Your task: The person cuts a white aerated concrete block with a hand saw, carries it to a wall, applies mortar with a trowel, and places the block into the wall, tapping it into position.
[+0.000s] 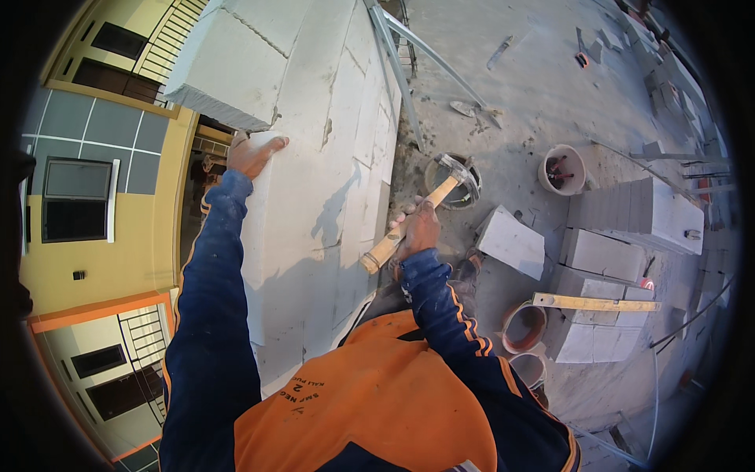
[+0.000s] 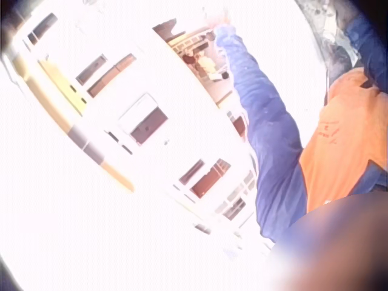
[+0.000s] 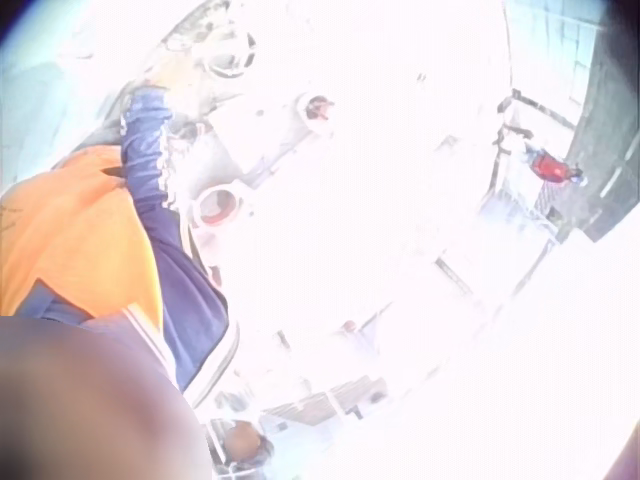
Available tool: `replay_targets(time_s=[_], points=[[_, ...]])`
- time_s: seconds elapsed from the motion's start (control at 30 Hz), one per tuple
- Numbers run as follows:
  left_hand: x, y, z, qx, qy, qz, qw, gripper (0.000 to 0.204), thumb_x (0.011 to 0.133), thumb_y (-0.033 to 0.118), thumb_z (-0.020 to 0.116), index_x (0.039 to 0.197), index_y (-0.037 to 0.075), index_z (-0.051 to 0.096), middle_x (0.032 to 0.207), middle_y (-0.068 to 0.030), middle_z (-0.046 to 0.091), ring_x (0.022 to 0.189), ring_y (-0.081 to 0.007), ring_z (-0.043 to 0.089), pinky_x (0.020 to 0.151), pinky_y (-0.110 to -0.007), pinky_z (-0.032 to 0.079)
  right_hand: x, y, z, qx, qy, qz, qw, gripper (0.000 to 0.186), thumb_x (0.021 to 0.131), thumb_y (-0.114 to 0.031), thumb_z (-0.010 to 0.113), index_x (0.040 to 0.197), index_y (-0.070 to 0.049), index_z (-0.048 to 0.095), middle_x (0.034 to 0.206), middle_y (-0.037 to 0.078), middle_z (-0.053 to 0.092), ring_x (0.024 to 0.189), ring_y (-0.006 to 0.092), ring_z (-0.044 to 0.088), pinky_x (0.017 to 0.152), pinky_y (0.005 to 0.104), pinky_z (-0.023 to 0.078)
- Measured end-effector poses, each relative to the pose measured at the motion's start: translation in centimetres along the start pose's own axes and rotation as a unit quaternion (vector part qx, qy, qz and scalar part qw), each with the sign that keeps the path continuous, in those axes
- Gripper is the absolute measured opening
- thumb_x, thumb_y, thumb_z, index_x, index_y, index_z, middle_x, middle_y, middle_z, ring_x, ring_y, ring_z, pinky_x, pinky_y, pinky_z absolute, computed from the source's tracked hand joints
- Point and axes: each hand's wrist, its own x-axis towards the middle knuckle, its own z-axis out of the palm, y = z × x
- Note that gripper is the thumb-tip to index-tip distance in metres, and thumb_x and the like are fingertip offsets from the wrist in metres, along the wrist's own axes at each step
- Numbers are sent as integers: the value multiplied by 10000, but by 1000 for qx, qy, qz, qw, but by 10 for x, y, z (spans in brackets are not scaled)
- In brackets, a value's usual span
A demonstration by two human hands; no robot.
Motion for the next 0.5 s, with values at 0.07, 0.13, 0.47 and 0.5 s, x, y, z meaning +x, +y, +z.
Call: replay_targets(time_s=[0.07, 0.13, 0.47, 0.5], points=[[-2, 3, 0, 1, -9, -6, 1000, 1237, 630, 691, 791, 1377, -220, 414, 1450, -345, 472, 1375, -390, 467, 1151, -359, 364, -29, 46, 44, 2, -40, 54, 998, 305, 1074, -349, 465, 1144, -53, 483, 783, 44, 516, 590, 193, 548, 531, 370, 509], [-4, 5, 0, -11, 3, -5, 1000, 1244, 620, 692, 797, 1377, -218, 414, 1450, -349, 470, 1373, -394, 469, 1150, -363, 369, -44, 66, 61, -124, -135, 159, 970, 310, 1068, -360, 481, 1132, -56, 474, 788, 44, 522, 574, 183, 549, 523, 358, 509], [-10, 9, -2, 7, 25, 13, 1000, 1208, 634, 694, 767, 1362, -211, 432, 1415, -371, 484, 1350, -411, 492, 1134, -381, 391, -69, 81, 82, -168, -126, 110, 972, 261, 1066, -306, 469, 1060, -45, 460, 757, 55, 520, 469, 176, 541, 415, 343, 515], [-10, 9, -2, 1, 44, 14, 999, 1163, 629, 666, 793, 1345, -190, 463, 1385, -357, 520, 1315, -413, 524, 1114, -389, 414, -75, 84, 87, -199, -149, 104, 963, 256, 1068, -305, 468, 1051, -50, 452, 755, 56, 521, 472, 177, 544, 411, 339, 513]])
